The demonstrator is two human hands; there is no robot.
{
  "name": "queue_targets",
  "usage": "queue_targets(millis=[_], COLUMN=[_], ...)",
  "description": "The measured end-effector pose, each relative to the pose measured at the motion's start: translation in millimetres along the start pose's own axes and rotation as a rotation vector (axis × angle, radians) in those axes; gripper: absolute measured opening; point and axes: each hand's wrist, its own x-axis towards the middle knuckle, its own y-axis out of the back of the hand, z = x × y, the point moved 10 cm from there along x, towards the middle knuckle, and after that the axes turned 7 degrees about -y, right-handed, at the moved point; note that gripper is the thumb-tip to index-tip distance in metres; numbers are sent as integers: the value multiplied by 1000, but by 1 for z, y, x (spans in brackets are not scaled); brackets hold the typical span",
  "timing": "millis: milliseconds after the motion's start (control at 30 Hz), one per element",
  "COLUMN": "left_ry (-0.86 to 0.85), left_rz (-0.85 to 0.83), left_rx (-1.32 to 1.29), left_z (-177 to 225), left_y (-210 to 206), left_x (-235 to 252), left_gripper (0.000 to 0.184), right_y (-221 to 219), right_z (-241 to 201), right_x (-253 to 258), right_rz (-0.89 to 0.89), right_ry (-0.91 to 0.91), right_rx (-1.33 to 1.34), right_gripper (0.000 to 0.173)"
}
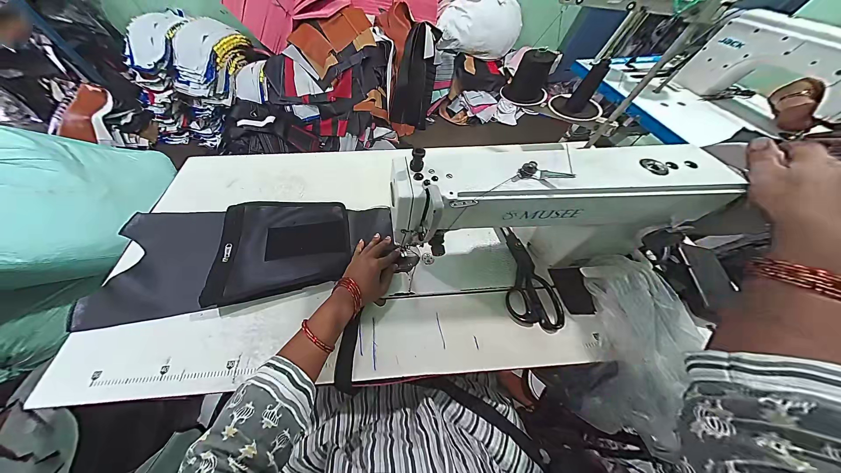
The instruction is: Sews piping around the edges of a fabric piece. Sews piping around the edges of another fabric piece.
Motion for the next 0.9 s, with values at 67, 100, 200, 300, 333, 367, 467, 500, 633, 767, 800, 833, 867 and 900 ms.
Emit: queue_targets(millis=[67,100,200,300,333,367,467,500,633,767,800,833,867,900], left_ry=[18,19,15,20,19,14,2,0,-23,-21,-17,-11,-3,3], left_rz=[-21,-23,-9,-9,-8,-2,20,26,56,62,55,45,32,24], left_rx=[-3,-3,-1,-7,-7,-6,-1,2,10,3,2,0,-2,-5], left_z=[-1,0,1,1,1,1,2,1,1,2,2,2,2,2], left_y=[-2,-2,-1,0,0,1,1,1,2,3,3,3,2,2], left_x=[0,0,0,-1,-1,-1,-1,-1,-1,-2,-1,-1,-1,-1], left_gripper=[43,43,43,43,43,43,43,42,42,41,42,42,42,42], right_y=[-13,-13,-20,-60,-69,-67,-26,-16,-4,-7,-7,-8,-14,-23], right_z=[22,27,47,97,105,108,91,84,23,18,22,28,38,54], right_x=[15,9,-37,-67,-72,-72,-51,-37,6,-7,-17,-28,-38,-47], right_rz=[-63,-51,157,355,334,324,300,262,-17,12,72,151,236,310], right_ry=[-14,-6,-47,-121,-136,-143,-48,52,125,-1,-6,-18,-40,-62], right_rx=[68,124,344,552,568,544,431,390,107,167,220,288,376,488], right_gripper=[69,67,57,50,51,53,61,63,75,69,65,61,56,51])
